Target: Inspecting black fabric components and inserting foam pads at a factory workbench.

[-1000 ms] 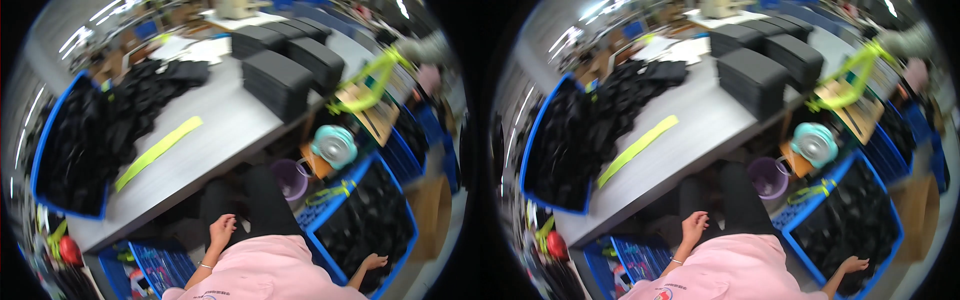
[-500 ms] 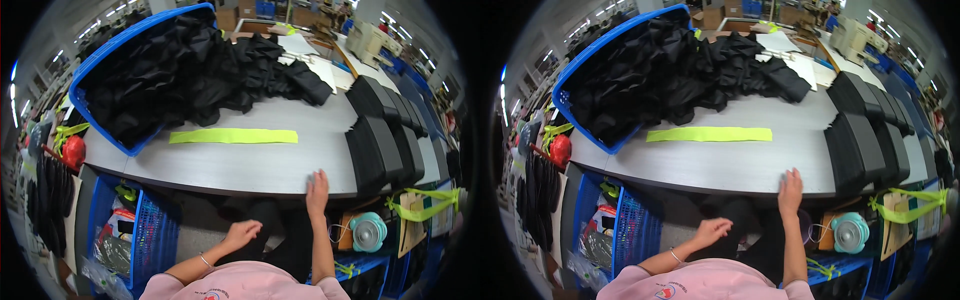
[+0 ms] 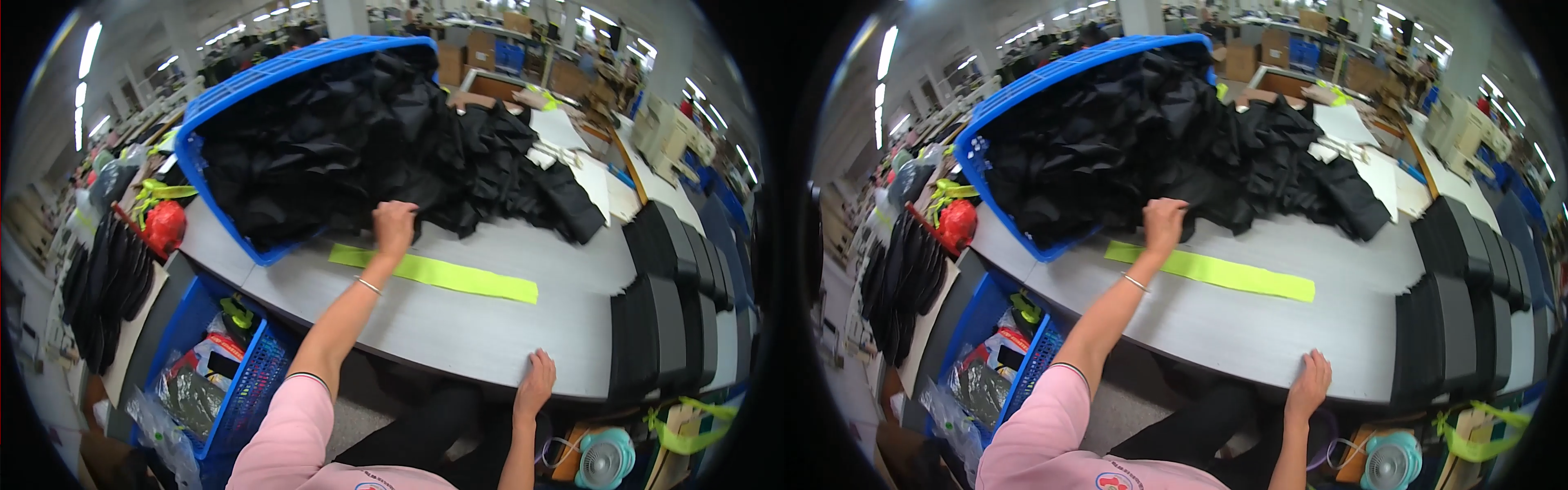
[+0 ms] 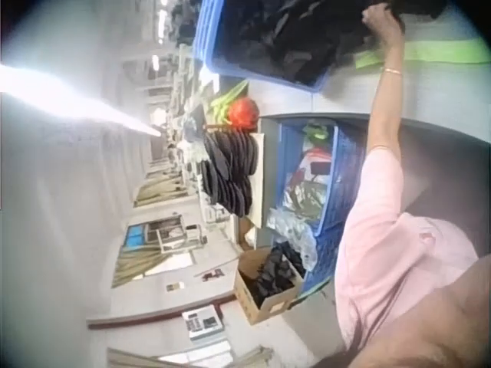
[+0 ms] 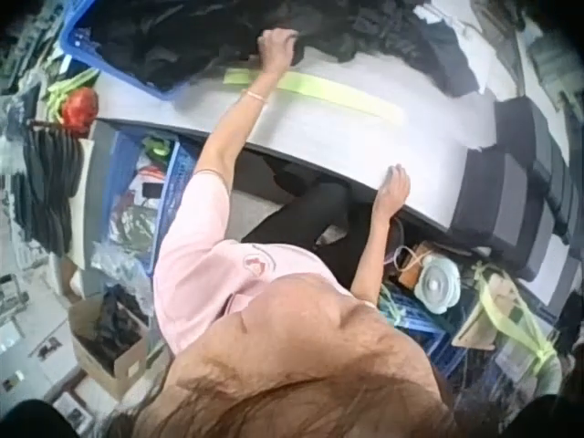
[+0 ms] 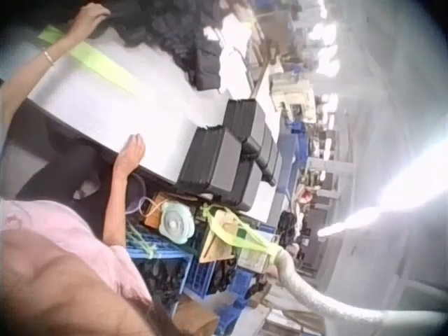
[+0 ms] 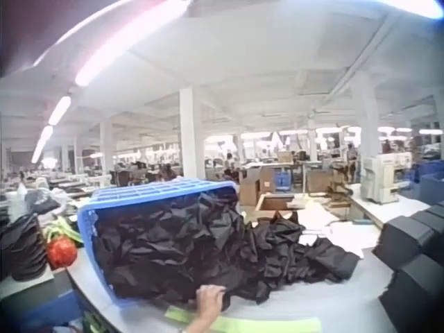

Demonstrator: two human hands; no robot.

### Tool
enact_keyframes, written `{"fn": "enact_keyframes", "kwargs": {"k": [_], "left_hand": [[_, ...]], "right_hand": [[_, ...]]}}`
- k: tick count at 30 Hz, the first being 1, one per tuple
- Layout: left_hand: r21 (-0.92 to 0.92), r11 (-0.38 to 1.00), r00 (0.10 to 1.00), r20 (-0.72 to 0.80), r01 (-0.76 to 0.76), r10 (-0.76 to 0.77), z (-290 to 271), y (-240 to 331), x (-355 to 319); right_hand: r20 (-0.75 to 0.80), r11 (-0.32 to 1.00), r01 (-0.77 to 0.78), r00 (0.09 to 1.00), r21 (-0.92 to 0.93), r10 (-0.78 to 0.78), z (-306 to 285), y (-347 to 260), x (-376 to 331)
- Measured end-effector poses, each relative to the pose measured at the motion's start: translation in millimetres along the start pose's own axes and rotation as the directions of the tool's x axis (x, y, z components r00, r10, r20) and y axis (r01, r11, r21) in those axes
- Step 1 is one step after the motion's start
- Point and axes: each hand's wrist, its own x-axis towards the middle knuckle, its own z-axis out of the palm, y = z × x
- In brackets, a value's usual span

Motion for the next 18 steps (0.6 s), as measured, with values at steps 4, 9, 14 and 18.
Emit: {"fn": "enact_keyframes", "kwargs": {"k": [4,9,14,18], "left_hand": [[-0.054,0.992,0.99,-0.098,-0.111,0.105,-12,68,-5],[-0.35,0.918,0.983,-0.064,-0.185,0.174,-43,122,-62],[-0.638,0.748,0.955,0.064,-0.183,0.289,-88,210,-116],[-0.74,0.672,0.929,0.253,0.006,0.27,-117,236,-157]], "right_hand": [[0.016,1.0,-0.007,1.0,-0.001,0.007,-8,2,-7],[0.033,0.938,0.077,0.995,0.338,-0.093,-25,-70,3],[0.152,0.834,0.06,0.974,0.549,-0.17,-10,-92,22],[0.308,0.673,-0.054,0.914,0.738,-0.264,60,-97,3]]}}
